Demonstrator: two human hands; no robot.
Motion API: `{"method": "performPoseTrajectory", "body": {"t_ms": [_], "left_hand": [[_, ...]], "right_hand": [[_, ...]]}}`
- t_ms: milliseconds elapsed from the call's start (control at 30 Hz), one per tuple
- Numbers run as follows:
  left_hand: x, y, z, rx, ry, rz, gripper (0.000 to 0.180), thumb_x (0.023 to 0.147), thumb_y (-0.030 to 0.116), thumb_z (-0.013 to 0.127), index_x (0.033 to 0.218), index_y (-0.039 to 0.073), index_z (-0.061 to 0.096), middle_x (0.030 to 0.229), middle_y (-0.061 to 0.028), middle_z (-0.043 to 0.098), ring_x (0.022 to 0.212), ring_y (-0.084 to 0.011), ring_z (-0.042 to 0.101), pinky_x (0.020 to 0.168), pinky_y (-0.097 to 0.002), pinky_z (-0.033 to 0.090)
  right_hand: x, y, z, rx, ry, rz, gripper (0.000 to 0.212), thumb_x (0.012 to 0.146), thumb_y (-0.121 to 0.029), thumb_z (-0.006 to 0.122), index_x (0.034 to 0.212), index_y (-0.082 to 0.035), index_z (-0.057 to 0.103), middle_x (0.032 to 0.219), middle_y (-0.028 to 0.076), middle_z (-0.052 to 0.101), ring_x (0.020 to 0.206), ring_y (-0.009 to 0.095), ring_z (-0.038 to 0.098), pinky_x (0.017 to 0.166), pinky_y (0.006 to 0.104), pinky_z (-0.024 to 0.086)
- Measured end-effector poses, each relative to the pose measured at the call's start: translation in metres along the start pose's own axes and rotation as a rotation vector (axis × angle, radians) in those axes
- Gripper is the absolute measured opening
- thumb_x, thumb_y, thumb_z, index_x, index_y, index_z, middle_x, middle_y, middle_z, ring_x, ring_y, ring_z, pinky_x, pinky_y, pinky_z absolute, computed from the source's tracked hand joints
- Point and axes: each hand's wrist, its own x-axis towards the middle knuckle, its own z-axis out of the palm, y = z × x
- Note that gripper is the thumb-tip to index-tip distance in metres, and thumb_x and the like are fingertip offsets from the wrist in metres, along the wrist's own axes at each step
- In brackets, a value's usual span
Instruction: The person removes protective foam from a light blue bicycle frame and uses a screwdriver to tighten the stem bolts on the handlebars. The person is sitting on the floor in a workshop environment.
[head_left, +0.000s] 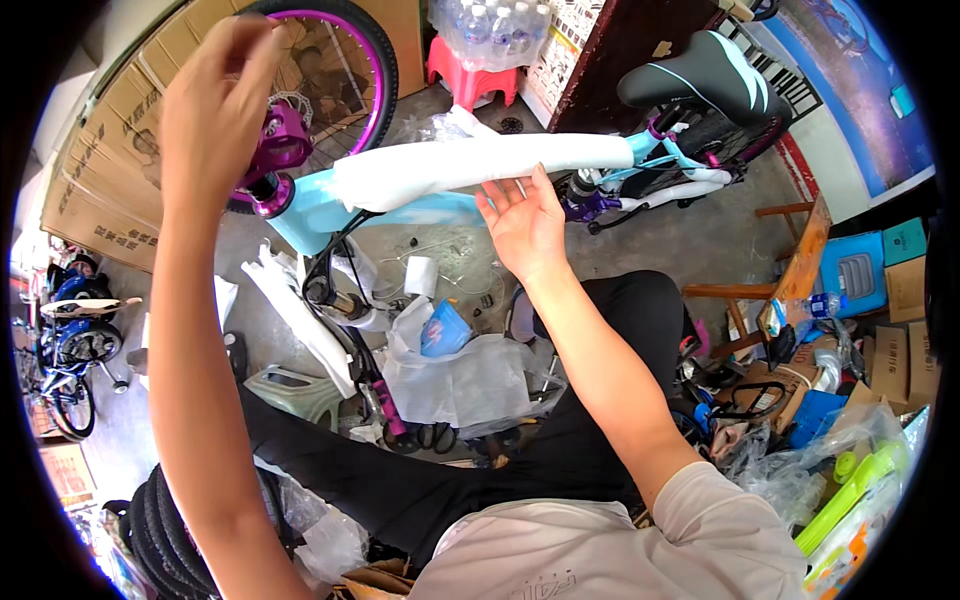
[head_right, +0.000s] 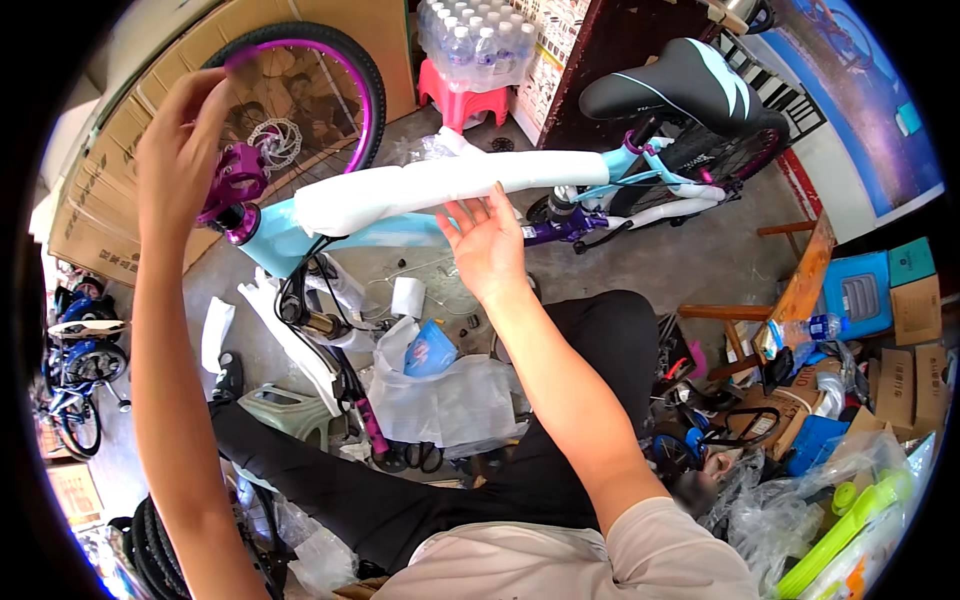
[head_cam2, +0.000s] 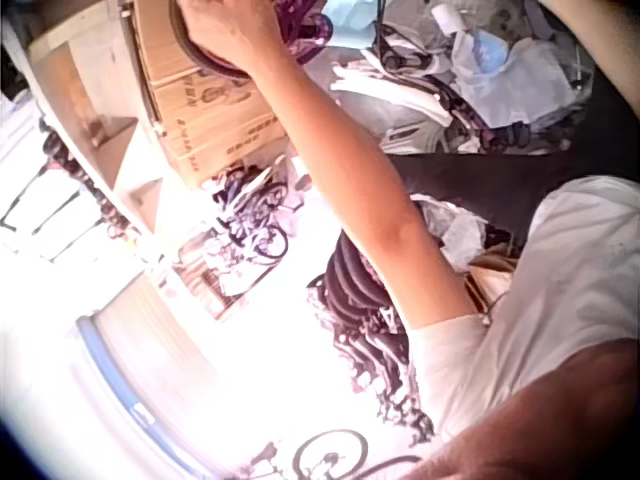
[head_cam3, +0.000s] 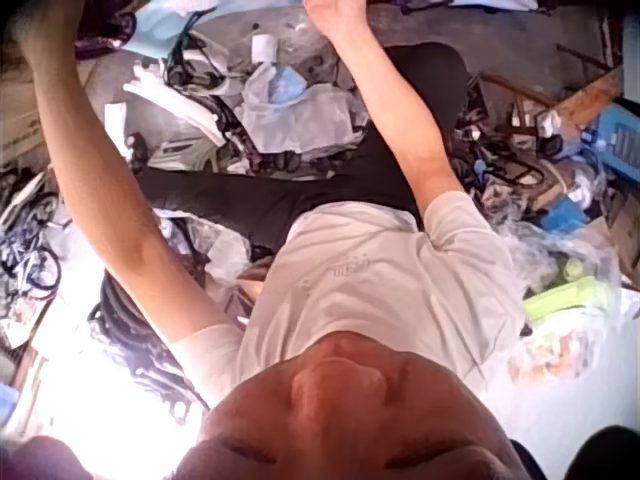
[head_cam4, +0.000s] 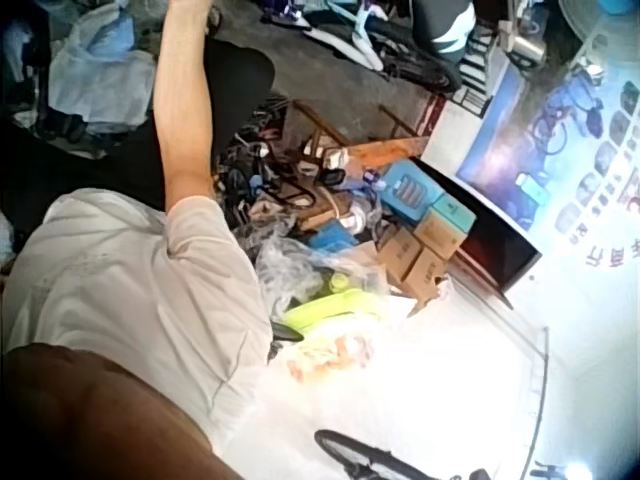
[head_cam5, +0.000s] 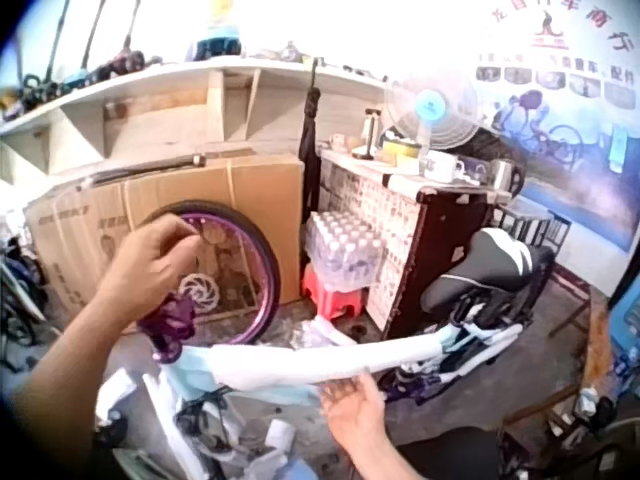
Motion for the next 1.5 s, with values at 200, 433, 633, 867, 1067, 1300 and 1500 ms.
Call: {"method": "performPoseTrajectory", "body": {"t_ms": [200,433,633,867,1067,1300,1500], "left_hand": [[0.031,-0.036,0.014,0.196,-0.613,-0.328,0.054,0.092,0.049,0.063,0.104,-0.003,0.071,0.083,-0.0124,0.072,0.080,-0.0198,0.068,0.077,-0.0337,0.052],[0.028,-0.011,0.018,0.115,-0.645,-0.480,0.049,0.092,0.043,0.064,0.104,-0.003,0.070,0.086,-0.0092,0.071,0.078,-0.0146,0.063,0.074,-0.0290,0.048],[0.028,-0.009,0.020,0.105,-0.643,-0.567,0.040,0.097,0.040,0.062,0.108,0.003,0.069,0.084,-0.0030,0.069,0.070,-0.0068,0.054,0.063,-0.0236,0.043],[0.027,-0.009,0.018,0.136,-0.591,-0.530,0.042,0.095,0.041,0.063,0.099,-0.001,0.071,0.080,-0.0052,0.069,0.070,-0.0103,0.058,0.066,-0.0263,0.045],[0.028,-0.012,0.019,0.131,-0.575,-0.517,0.042,0.094,0.040,0.063,0.098,-0.001,0.071,0.078,-0.0044,0.069,0.067,-0.0099,0.057,0.063,-0.0258,0.045],[0.024,-0.012,0.016,0.137,-0.541,-0.504,0.042,0.093,0.040,0.064,0.098,-0.001,0.071,0.078,-0.0052,0.069,0.067,-0.0109,0.059,0.064,-0.0268,0.046],[0.027,-0.016,0.022,0.160,-0.574,-0.489,0.041,0.097,0.040,0.062,0.096,0.000,0.070,0.079,-0.0046,0.068,0.071,-0.0089,0.058,0.065,-0.0249,0.045]], "right_hand": [[0.034,-0.008,-0.004,0.206,0.086,-0.166,0.047,0.094,-0.046,0.064,0.130,-0.017,0.053,0.128,0.001,0.055,0.124,0.021,0.051,0.107,0.0418,0.037],[0.051,-0.028,-0.036,0.342,0.127,-0.243,0.057,0.093,-0.048,0.066,0.134,-0.011,0.051,0.137,0.004,0.051,0.130,0.022,0.048,0.112,0.0431,0.036],[0.049,-0.020,-0.027,0.401,0.173,-0.316,0.053,0.094,-0.046,0.069,0.130,-0.009,0.056,0.126,0.002,0.058,0.124,0.020,0.051,0.109,0.0390,0.037],[0.052,-0.021,-0.028,0.253,0.278,-0.346,0.046,0.095,-0.039,0.069,0.128,-0.009,0.057,0.122,0.002,0.058,0.119,0.018,0.053,0.107,0.0375,0.038],[0.059,-0.050,-0.042,0.445,-0.019,-0.336,0.042,0.101,-0.038,0.058,0.130,-0.008,0.055,0.133,0.006,0.057,0.123,0.027,0.054,0.108,0.0439,0.040],[0.034,-0.054,-0.032,0.162,0.335,-0.265,0.035,0.099,-0.029,0.064,0.126,-0.008,0.059,0.122,0.005,0.062,0.118,0.021,0.055,0.104,0.0394,0.041],[0.061,-0.069,-0.043,0.050,0.395,-0.391,0.042,0.093,-0.026,0.072,0.129,-0.012,0.057,0.121,0.001,0.059,0.115,0.019,0.054,0.101,0.0393,0.039]]}}
